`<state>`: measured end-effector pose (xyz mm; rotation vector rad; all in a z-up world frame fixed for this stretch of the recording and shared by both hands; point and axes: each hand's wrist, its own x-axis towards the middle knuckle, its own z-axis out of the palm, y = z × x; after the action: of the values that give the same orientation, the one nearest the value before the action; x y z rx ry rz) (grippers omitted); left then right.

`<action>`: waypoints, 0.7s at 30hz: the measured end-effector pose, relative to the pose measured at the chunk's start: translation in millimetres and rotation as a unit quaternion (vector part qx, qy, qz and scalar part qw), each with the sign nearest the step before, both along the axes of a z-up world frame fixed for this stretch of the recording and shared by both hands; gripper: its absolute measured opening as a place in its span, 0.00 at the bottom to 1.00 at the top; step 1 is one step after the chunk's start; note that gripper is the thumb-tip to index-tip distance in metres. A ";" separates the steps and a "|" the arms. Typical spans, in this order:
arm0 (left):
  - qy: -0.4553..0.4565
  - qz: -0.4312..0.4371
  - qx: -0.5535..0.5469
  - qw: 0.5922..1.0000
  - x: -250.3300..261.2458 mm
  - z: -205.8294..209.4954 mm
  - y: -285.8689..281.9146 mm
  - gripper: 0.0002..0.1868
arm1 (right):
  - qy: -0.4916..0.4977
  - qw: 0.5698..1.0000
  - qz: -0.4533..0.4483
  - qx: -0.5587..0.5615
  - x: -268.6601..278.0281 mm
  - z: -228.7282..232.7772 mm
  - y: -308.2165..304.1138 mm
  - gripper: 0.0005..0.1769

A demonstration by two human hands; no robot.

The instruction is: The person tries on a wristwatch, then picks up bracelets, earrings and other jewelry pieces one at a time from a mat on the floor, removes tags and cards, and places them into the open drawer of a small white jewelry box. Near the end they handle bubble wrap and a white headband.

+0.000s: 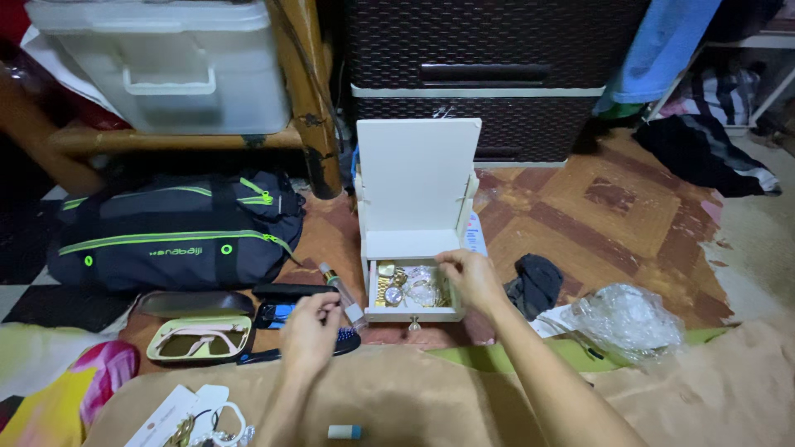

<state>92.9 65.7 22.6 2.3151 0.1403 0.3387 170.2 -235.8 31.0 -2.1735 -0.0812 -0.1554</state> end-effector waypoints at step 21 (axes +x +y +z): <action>0.275 -0.098 -0.055 0.955 -75.5 -34.3 132.4 0.08 | 0.015 0.948 0.158 -0.278 -43.2 28.2 50.1 0.14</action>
<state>17.3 198.2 -11.7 2.2325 0.1939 -0.4119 127.0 -185.7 59.2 -2.6835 -0.5059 0.0992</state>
